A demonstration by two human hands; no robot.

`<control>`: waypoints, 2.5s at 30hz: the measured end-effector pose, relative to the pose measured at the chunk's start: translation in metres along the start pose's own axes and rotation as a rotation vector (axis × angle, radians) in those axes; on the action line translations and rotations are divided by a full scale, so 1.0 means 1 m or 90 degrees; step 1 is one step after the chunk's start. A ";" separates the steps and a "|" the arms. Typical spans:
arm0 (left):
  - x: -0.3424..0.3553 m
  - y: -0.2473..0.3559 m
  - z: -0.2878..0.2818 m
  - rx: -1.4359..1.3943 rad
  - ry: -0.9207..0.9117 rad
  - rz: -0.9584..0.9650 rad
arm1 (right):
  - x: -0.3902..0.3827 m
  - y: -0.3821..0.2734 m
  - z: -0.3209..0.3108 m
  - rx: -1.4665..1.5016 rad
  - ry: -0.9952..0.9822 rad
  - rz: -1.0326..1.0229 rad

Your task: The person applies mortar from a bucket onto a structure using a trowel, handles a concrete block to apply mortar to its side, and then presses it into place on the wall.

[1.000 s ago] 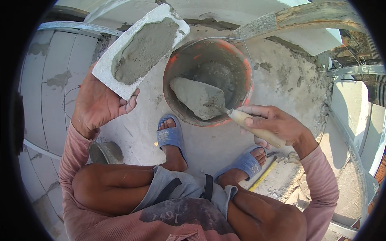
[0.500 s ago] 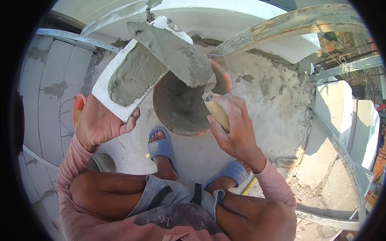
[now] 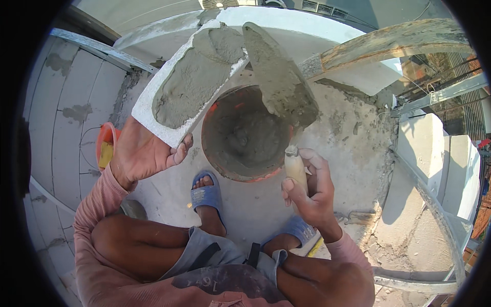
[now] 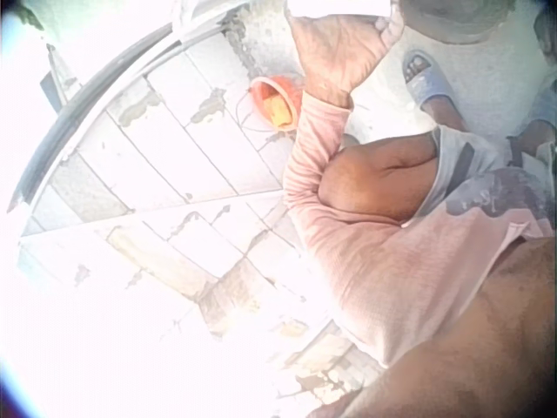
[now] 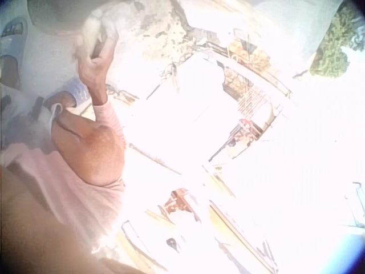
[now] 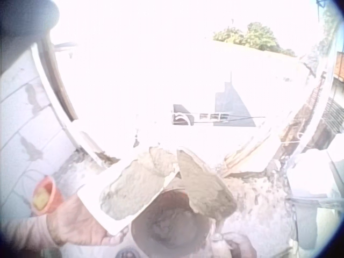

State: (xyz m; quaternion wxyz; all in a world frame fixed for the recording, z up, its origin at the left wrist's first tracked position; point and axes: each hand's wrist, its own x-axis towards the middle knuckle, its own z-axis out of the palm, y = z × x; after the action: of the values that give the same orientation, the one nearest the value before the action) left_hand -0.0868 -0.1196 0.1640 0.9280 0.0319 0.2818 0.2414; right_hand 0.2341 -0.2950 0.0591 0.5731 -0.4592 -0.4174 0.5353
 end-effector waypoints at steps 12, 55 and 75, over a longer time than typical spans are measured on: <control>0.029 0.003 0.008 0.122 0.021 -0.016 | 0.012 -0.025 0.024 0.216 -0.305 0.332; 0.353 0.129 0.481 1.490 0.021 0.022 | 0.031 -0.129 0.118 0.048 0.515 0.499; 0.622 -0.061 0.474 1.831 -0.447 0.207 | 0.110 -0.124 0.114 0.505 0.676 0.426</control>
State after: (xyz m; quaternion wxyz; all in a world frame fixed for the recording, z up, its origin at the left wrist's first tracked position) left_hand 0.6452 0.1527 0.2340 0.0848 0.9831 0.0340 -0.1584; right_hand 0.1605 -0.1766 0.2042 0.6270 -0.5172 0.3030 0.4976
